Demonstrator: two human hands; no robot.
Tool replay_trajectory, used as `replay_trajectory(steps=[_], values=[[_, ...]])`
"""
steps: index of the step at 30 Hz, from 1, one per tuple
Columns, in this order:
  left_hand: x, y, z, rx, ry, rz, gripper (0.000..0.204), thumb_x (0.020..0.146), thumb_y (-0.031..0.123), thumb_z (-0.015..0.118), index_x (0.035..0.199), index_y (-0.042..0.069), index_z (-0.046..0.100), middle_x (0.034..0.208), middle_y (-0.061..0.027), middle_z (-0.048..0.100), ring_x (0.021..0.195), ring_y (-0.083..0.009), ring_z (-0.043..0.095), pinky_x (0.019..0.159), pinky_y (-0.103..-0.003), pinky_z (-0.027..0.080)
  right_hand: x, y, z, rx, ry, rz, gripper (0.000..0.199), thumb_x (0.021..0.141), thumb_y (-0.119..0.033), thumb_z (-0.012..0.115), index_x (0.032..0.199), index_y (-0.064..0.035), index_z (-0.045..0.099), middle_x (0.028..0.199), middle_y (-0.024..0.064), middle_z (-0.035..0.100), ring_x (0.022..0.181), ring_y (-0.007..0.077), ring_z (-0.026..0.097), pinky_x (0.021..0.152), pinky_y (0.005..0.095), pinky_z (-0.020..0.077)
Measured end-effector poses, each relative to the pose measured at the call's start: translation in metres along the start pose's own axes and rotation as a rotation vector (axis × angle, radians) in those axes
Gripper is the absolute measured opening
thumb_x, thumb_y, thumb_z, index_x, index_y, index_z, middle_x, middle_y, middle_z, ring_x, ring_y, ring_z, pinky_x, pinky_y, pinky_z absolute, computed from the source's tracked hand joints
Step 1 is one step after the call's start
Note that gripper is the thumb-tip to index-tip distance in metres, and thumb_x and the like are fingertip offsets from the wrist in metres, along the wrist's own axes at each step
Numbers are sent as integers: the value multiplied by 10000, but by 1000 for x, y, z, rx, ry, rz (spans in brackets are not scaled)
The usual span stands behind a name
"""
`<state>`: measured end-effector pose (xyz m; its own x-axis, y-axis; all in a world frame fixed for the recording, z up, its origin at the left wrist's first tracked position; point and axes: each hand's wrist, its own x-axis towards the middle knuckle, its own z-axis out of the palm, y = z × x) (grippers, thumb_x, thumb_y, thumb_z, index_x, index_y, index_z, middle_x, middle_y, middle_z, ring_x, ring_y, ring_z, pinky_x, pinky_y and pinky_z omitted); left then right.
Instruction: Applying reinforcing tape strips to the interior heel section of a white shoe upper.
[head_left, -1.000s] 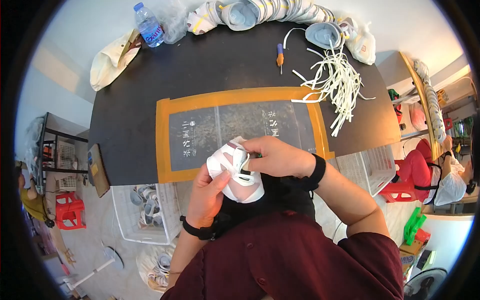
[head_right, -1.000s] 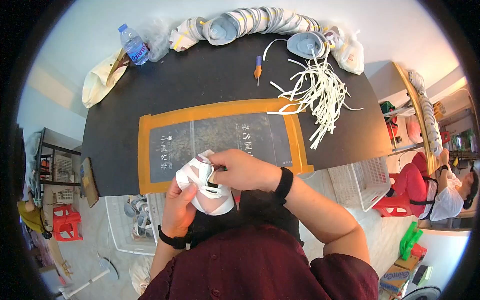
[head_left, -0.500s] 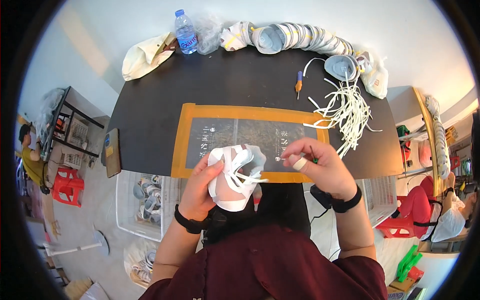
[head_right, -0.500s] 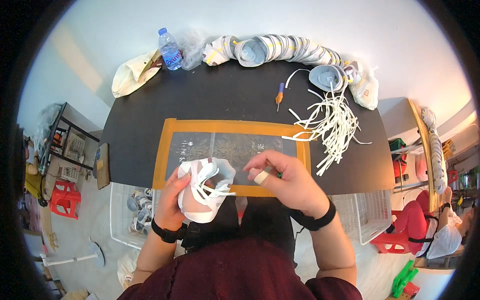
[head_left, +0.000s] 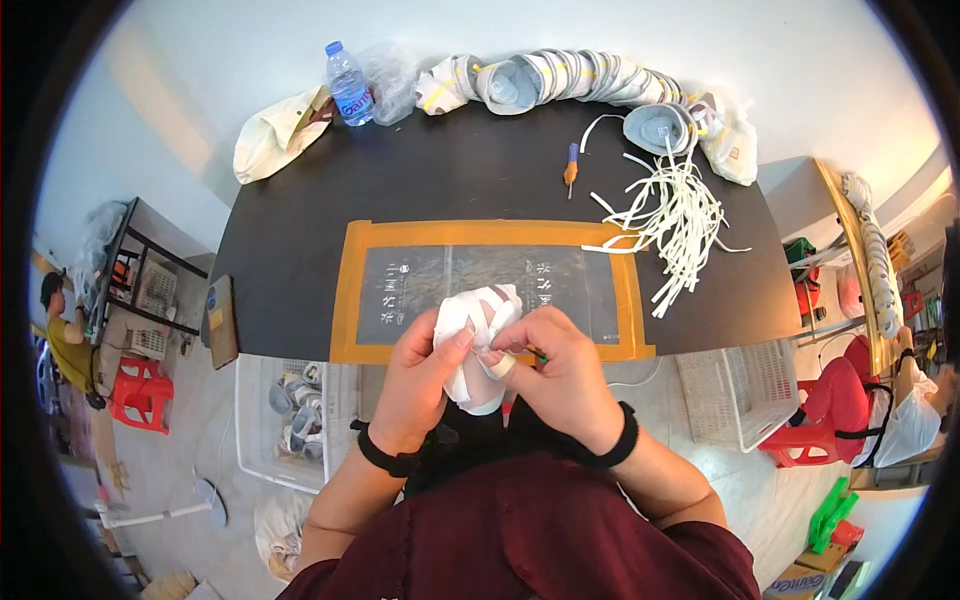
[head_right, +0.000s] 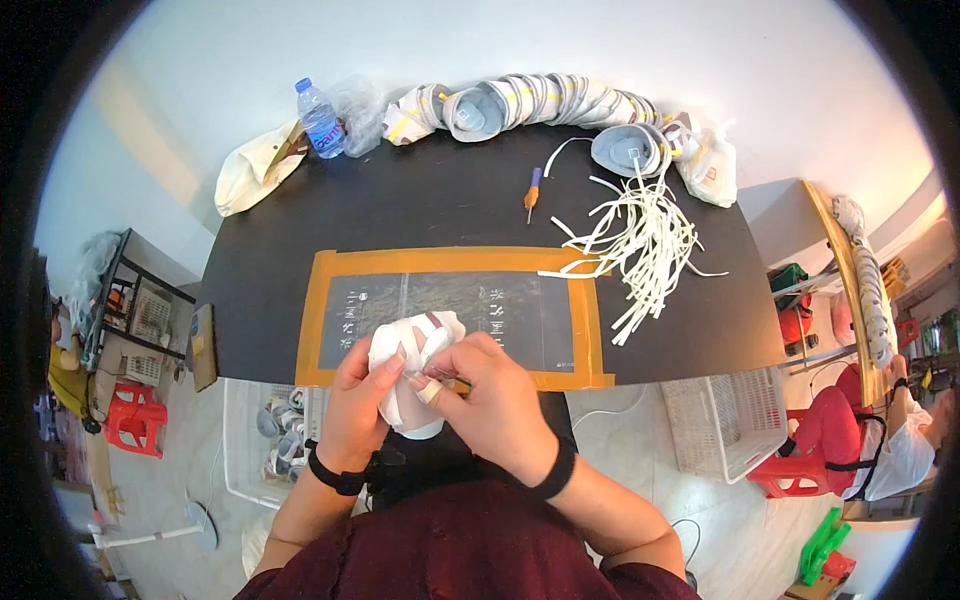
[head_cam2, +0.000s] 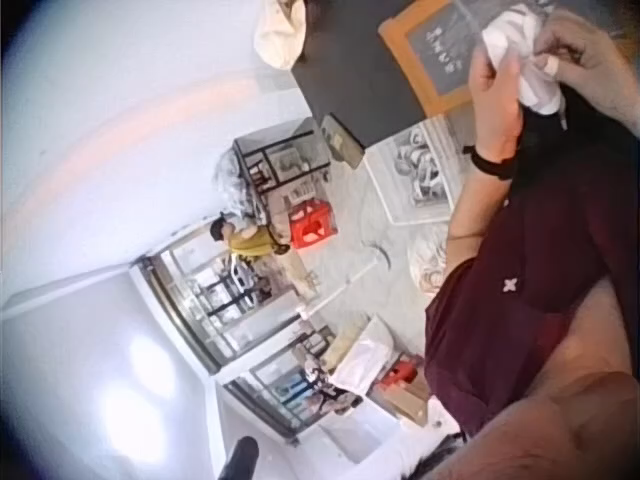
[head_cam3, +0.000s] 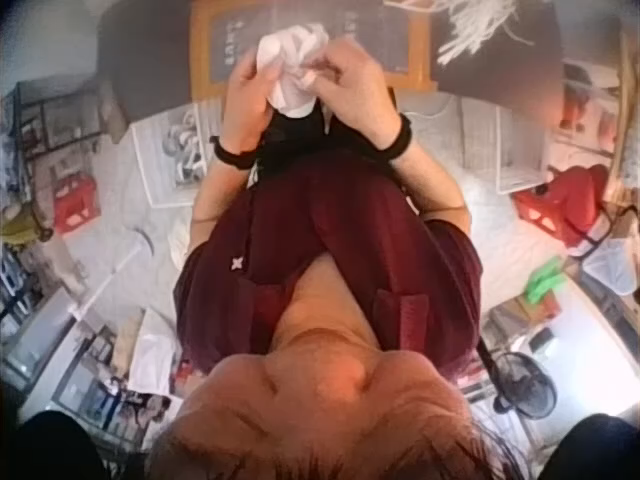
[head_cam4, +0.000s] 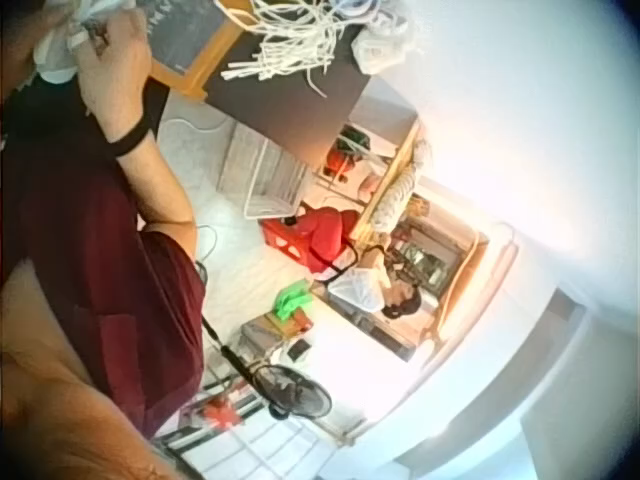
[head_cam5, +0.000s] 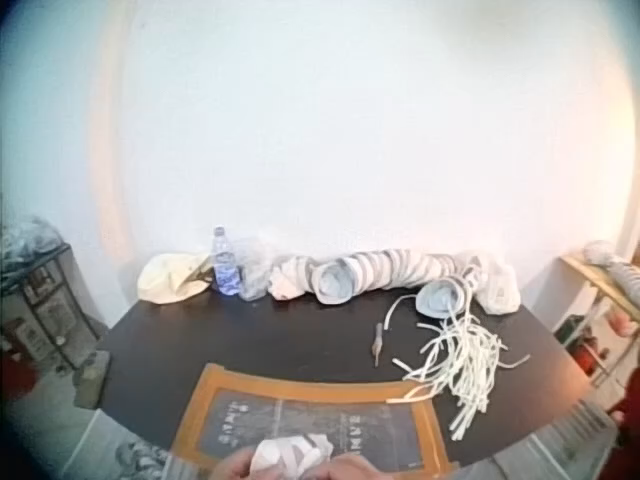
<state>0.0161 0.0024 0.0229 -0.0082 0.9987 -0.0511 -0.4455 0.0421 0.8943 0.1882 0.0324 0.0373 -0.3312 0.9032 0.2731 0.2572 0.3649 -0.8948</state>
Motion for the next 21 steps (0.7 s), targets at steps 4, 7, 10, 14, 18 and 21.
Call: replay_trajectory(steps=[4,7,10,14,18,21], values=[[-4,-4,5,151,12,102,276,980,182,586,1195,7,583,1062,-29,612,950,-69,552,804,-235,453,0,-3,10,-35,66,53,164,807,-112,777,803,-43,629,796,41,566,709,160,534,612,290,439],[-5,-8,3,239,42,183,261,974,185,599,1164,6,594,1046,-15,587,936,-56,532,787,-219,434,-1,3,14,-11,70,49,187,811,-114,775,799,-43,603,780,32,538,693,151,518,619,286,439],[-5,-11,-1,306,40,188,269,963,165,611,1174,0,596,1062,-19,579,948,-70,539,793,-234,440,-4,9,20,90,16,92,178,825,-115,763,824,-43,600,784,25,526,685,133,503,623,280,434],[-4,-9,-1,380,66,215,287,950,141,618,1194,-9,598,1065,-47,578,940,-106,555,801,-265,453,-7,16,28,104,4,118,153,836,-105,724,857,-29,592,815,87,574,736,219,569,649,327,472],[-5,-10,-3,486,76,330,277,951,145,613,1177,-15,608,1063,-65,578,931,-121,563,805,-270,455,-6,15,30,135,-13,116,139,845,-79,706,854,-23,579,809,80,565,723,189,553,646,313,464],[-4,-6,-8,439,29,256,271,954,157,615,1164,-16,613,1054,-64,582,921,-123,565,796,-270,454,-5,15,25,283,-119,215,144,839,-66,698,846,-19,562,811,57,549,713,139,534,638,287,456]])
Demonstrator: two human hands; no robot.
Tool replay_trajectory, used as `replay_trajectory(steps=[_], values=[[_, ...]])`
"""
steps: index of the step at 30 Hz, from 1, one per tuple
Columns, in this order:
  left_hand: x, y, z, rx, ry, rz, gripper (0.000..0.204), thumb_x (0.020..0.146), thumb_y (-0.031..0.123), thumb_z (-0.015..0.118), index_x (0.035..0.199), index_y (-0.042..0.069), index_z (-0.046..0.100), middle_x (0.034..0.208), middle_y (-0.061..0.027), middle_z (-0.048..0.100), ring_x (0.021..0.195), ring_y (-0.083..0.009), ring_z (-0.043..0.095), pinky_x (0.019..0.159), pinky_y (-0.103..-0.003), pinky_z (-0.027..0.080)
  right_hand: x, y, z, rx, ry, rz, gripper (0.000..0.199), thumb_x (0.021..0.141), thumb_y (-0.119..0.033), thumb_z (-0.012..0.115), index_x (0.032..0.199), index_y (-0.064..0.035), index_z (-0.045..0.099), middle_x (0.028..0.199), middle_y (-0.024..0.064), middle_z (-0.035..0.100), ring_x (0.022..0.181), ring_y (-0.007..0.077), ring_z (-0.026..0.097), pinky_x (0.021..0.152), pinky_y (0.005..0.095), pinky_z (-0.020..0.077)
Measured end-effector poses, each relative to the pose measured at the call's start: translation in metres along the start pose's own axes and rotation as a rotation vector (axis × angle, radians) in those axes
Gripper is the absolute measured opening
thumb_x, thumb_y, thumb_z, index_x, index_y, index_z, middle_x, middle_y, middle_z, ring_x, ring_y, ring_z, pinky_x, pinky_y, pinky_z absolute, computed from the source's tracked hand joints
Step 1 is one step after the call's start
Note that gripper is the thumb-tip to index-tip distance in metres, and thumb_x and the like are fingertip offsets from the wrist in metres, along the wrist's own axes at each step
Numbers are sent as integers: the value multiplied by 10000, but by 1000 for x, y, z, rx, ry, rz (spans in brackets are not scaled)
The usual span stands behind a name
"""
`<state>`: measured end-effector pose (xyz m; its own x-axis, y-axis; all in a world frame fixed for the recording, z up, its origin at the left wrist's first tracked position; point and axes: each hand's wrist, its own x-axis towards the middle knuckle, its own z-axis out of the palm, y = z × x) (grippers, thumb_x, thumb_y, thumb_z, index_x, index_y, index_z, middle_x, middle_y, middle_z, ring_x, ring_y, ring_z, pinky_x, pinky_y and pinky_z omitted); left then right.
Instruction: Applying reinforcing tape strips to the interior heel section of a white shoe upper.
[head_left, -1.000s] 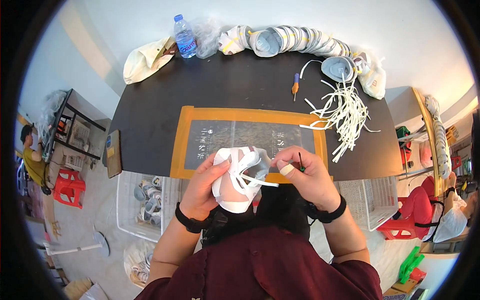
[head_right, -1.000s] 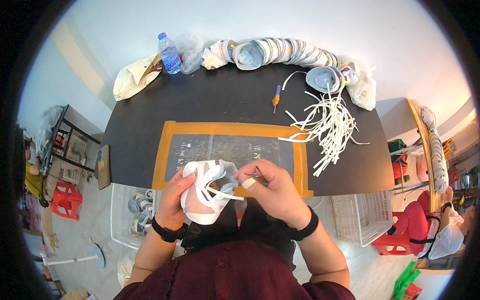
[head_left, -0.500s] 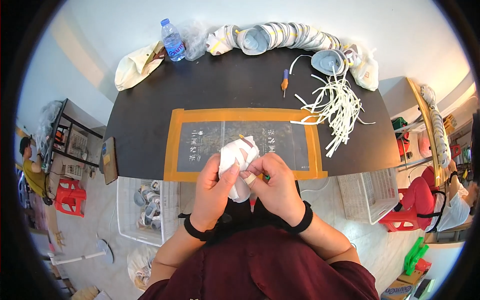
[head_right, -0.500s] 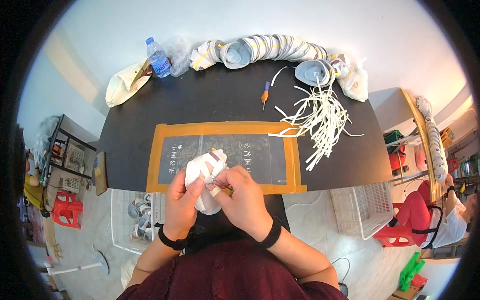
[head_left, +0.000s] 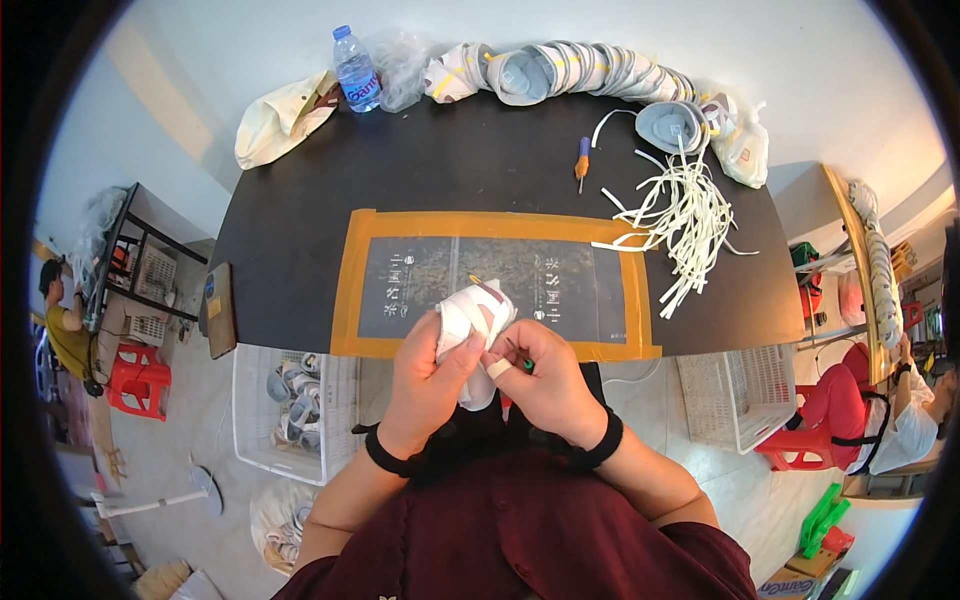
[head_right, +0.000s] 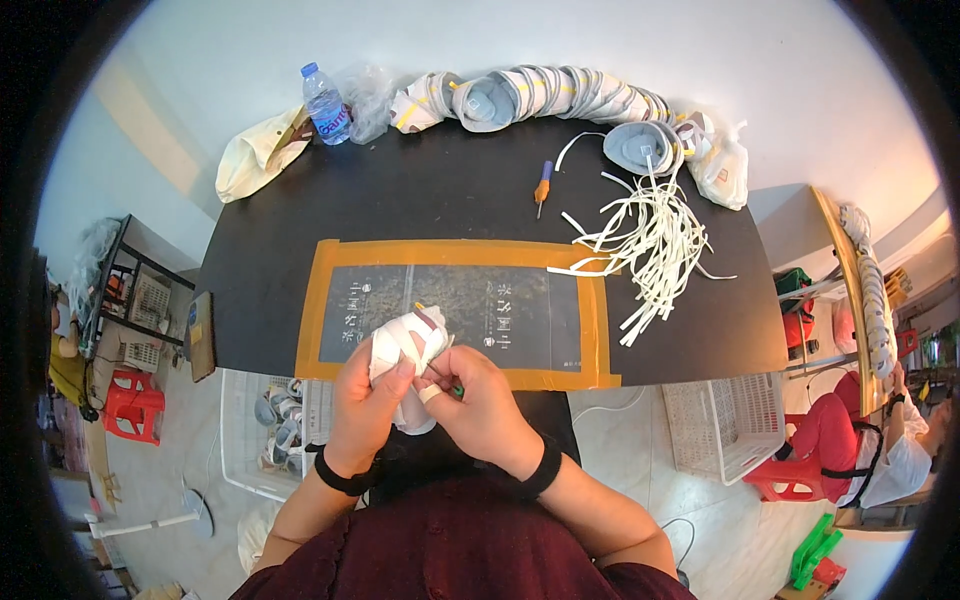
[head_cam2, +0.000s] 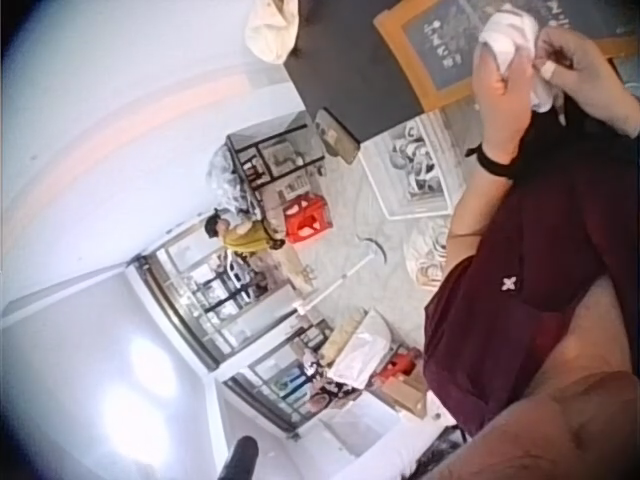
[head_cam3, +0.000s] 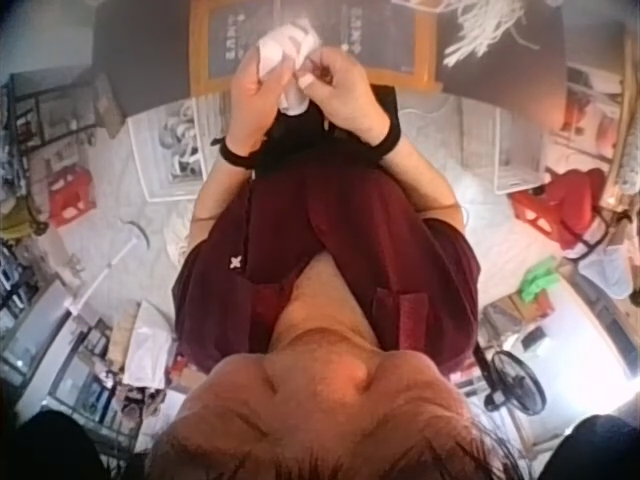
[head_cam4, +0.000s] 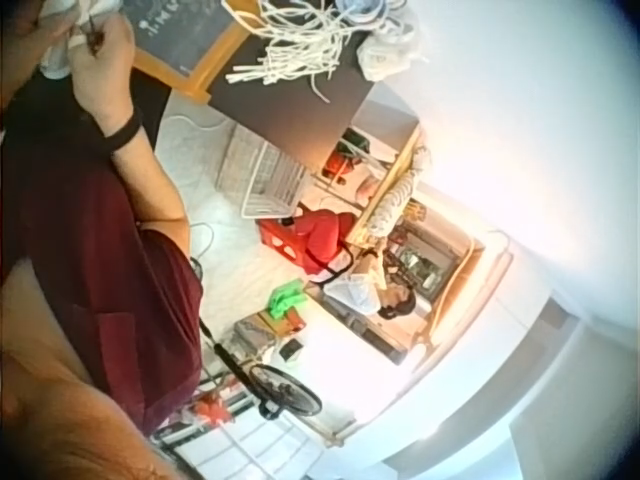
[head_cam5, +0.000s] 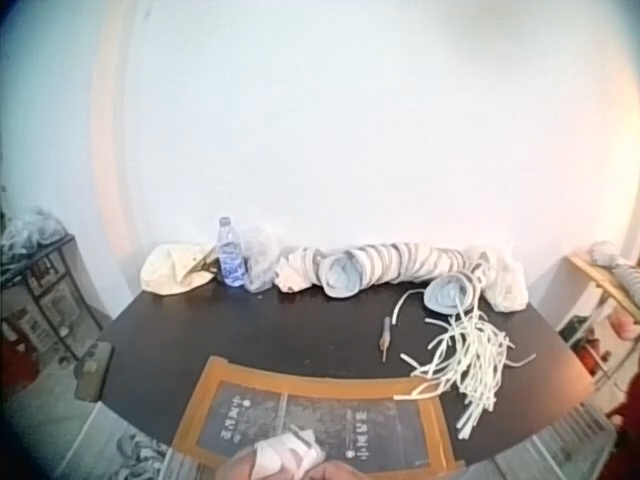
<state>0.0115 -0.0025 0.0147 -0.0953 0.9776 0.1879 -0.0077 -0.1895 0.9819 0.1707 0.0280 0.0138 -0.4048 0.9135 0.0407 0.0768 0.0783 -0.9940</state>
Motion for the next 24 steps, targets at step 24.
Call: replay_trajectory(steps=[24], values=[[6,-2,-22,-549,-31,-280,336,959,174,612,1238,-8,572,1148,-91,655,1012,-144,633,867,-306,519,-1,5,-20,174,103,-89,97,934,-106,620,1017,-58,636,981,47,583,861,126,564,765,255,454]])
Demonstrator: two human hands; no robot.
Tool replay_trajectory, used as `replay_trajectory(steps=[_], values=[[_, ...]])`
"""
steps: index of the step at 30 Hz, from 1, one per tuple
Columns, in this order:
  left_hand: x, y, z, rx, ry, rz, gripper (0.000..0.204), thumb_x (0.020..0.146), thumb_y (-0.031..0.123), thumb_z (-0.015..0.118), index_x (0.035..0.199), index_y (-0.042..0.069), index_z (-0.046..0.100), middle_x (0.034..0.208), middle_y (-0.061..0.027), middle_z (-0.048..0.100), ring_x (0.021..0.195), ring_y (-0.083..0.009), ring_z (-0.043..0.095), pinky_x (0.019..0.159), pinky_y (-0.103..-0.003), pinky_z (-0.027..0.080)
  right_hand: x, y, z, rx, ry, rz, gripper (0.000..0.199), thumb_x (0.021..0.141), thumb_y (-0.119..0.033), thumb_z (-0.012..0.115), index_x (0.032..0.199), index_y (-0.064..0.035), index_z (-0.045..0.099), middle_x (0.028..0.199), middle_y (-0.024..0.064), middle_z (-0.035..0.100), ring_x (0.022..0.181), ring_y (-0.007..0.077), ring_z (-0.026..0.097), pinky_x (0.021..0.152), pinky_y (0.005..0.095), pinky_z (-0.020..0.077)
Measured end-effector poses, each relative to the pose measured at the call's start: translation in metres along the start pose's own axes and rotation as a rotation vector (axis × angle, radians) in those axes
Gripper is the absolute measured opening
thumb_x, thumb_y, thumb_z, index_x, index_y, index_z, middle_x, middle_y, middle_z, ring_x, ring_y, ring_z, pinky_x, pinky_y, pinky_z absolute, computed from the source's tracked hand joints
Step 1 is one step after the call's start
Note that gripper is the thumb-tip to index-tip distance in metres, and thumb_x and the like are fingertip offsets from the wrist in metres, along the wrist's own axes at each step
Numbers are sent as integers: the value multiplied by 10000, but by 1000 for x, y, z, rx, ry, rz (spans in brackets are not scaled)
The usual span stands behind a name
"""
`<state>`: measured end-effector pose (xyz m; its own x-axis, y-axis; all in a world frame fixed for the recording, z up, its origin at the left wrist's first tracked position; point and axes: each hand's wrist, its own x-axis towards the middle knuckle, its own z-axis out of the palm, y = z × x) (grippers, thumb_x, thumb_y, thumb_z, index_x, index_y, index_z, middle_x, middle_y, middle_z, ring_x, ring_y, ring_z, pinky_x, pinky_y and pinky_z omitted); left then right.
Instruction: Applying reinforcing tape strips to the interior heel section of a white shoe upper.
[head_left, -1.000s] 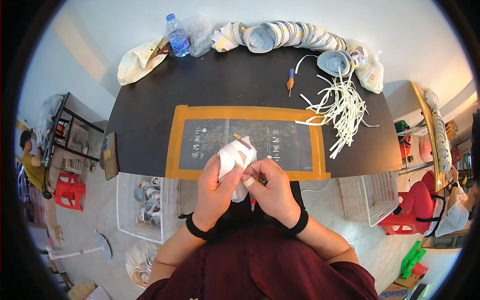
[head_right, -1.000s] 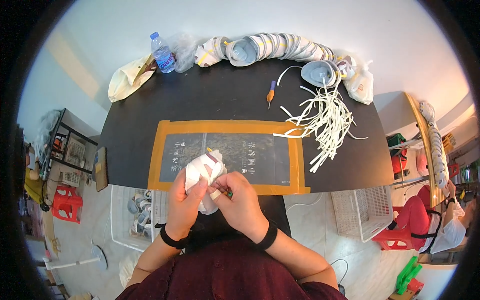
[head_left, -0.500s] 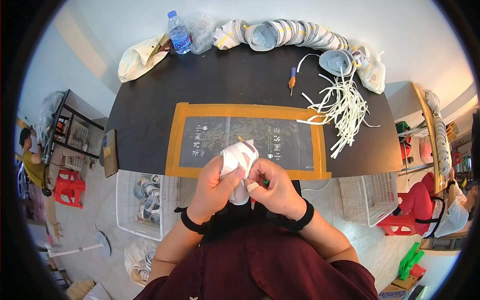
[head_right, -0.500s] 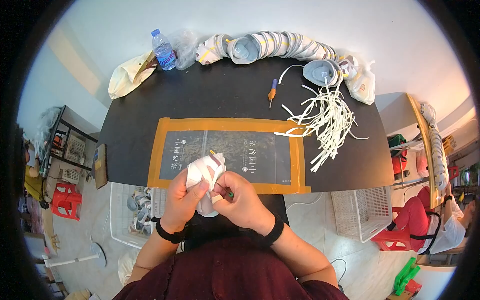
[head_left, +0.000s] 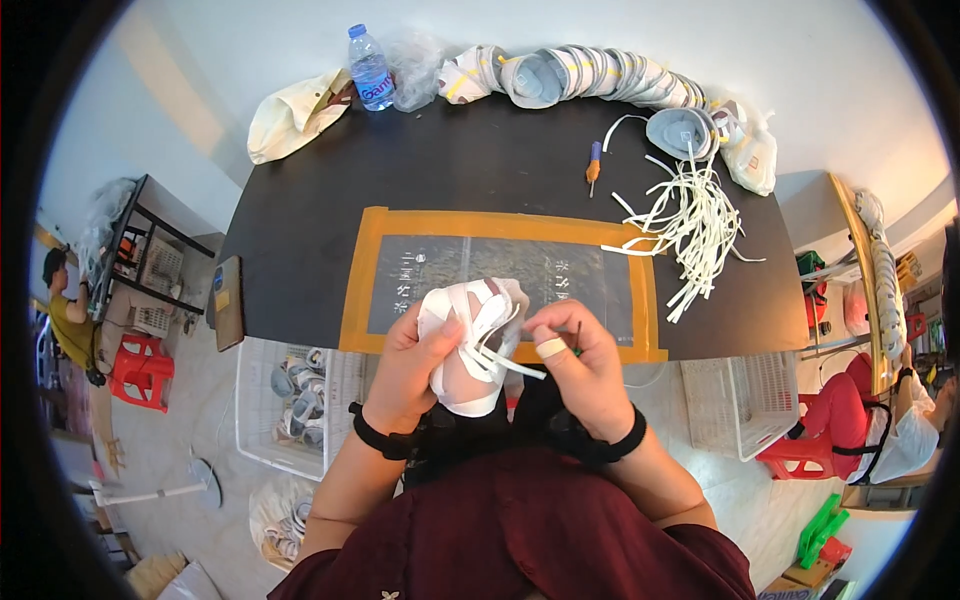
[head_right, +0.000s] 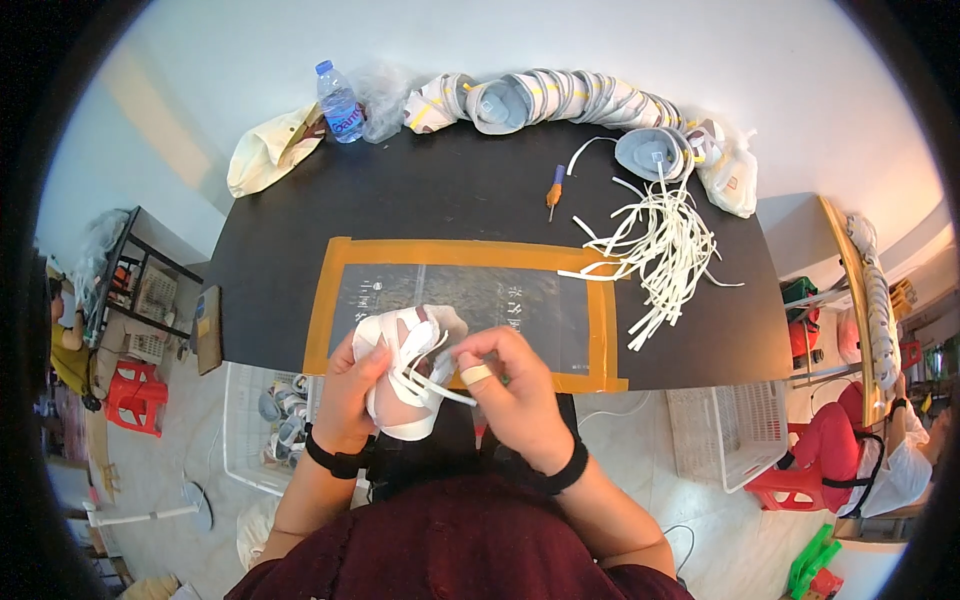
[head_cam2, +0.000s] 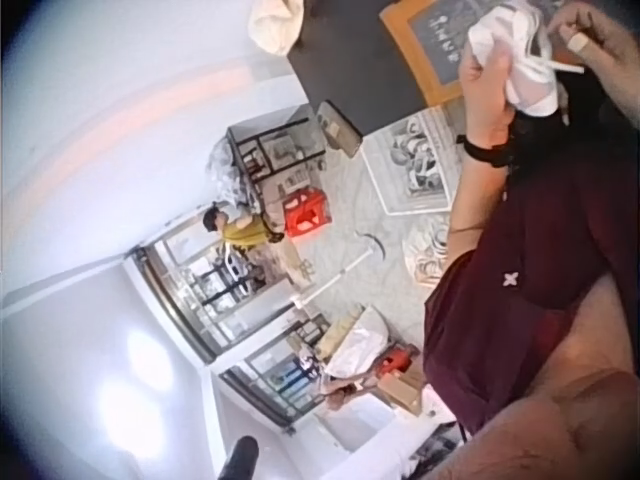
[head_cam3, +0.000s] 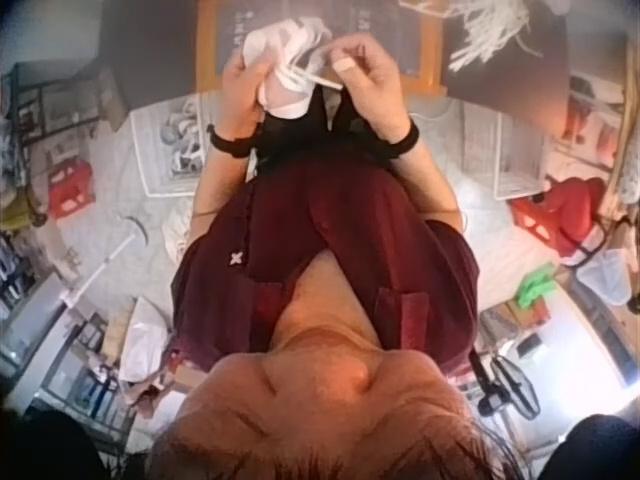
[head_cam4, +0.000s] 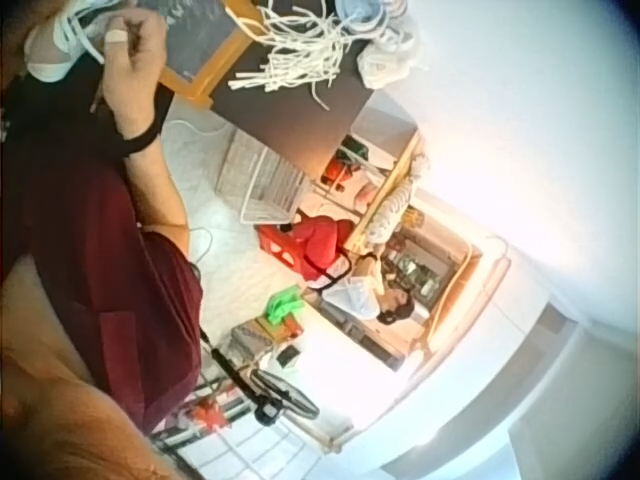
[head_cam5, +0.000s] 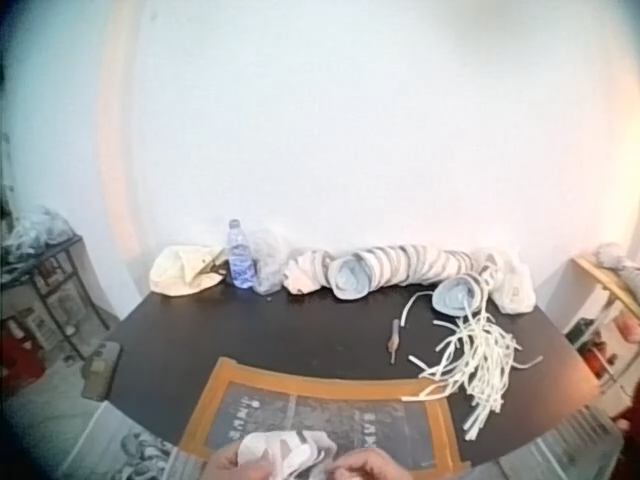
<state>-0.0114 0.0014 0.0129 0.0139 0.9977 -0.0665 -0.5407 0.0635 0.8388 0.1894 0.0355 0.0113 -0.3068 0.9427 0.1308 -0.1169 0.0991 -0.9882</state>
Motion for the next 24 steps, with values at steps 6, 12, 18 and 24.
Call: replay_trajectory(steps=[6,12,18,24], values=[[3,10,10,-72,26,-73,415,947,235,579,1259,-35,537,1106,-166,662,943,-219,675,817,-334,559,6,-9,-5,-193,-111,-180,145,919,-107,630,1058,-65,641,1040,74,580,926,174,604,779,301,489],[21,29,2,12,-144,-222,377,981,266,505,1198,-35,574,1070,-150,668,926,-198,671,805,-306,545,13,-21,-7,-536,-331,-281,205,841,-60,667,1043,-57,630,1024,107,607,878,267,637,758,337,518],[39,26,-10,349,29,140,238,1022,244,452,1081,71,605,1061,-49,623,1023,-167,596,809,-332,520,9,-6,-4,-447,-218,-100,129,860,-28,651,967,-26,579,975,108,652,831,222,654,732,317,519],[-9,-18,-6,133,163,96,259,1001,234,524,1195,66,557,1130,-35,614,1052,-154,591,836,-345,538,7,11,11,-133,-24,27,122,895,-36,635,966,-8,541,947,99,674,853,148,649,733,298,515]])
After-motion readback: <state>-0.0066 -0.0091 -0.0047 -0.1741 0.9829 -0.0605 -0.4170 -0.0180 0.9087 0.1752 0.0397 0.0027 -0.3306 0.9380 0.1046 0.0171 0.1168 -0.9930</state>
